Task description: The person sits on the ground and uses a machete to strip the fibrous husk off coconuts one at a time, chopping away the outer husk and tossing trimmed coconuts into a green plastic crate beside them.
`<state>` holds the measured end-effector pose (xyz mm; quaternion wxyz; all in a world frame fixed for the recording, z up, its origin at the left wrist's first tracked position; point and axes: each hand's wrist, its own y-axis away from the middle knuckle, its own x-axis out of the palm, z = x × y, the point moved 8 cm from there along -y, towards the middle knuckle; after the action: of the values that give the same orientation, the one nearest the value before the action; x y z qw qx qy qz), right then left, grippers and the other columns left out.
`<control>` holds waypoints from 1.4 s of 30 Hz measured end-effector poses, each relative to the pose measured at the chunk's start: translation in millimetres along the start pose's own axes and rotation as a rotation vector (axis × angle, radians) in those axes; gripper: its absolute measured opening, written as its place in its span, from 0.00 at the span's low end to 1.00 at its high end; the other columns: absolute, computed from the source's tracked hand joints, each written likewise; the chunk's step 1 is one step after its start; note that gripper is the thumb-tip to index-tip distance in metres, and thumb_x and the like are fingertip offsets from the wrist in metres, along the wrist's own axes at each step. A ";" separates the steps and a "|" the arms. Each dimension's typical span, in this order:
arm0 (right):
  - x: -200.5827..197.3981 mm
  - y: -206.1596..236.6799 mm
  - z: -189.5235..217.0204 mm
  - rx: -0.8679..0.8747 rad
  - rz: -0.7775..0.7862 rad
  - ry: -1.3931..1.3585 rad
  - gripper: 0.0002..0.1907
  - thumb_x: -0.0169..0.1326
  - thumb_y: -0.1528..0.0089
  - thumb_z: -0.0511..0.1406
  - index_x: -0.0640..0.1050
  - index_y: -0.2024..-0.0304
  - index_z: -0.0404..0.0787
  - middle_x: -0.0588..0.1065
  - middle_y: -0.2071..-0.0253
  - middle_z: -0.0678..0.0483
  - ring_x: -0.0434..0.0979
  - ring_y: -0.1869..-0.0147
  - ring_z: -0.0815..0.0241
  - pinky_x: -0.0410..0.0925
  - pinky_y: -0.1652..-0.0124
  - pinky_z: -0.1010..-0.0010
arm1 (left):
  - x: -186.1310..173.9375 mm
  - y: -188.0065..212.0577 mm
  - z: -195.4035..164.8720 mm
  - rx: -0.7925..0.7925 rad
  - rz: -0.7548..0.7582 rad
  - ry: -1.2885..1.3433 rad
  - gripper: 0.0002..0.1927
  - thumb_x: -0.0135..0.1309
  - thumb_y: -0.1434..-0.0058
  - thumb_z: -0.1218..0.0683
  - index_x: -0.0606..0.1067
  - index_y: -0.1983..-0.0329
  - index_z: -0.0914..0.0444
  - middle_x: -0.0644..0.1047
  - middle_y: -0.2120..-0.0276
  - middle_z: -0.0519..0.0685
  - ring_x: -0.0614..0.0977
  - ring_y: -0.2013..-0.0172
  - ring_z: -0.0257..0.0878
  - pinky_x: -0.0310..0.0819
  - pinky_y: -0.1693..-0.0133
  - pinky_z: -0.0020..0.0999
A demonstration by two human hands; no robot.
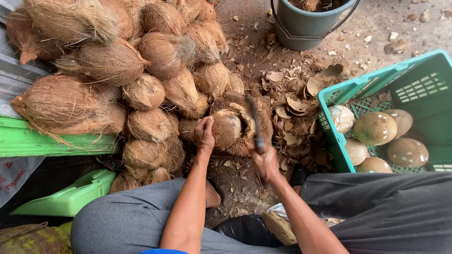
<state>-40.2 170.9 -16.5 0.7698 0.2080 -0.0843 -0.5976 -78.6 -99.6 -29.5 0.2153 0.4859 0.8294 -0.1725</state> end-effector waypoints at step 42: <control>65.3 -84.3 92.9 -0.681 0.229 1.100 0.13 0.54 0.32 0.35 0.77 0.71 0.38 0.75 0.78 0.50 0.71 0.78 0.59 0.64 0.82 0.67 | -23.3 -8.4 -75.3 0.299 0.185 -0.222 0.45 0.66 0.58 0.39 0.66 0.35 0.50 0.66 0.33 0.57 0.66 0.33 0.51 0.56 0.33 0.66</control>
<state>-132.2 71.4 23.8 0.7822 0.2175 0.4937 -0.3117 -90.1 -83.3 47.2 0.2460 0.5646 0.7174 -0.3256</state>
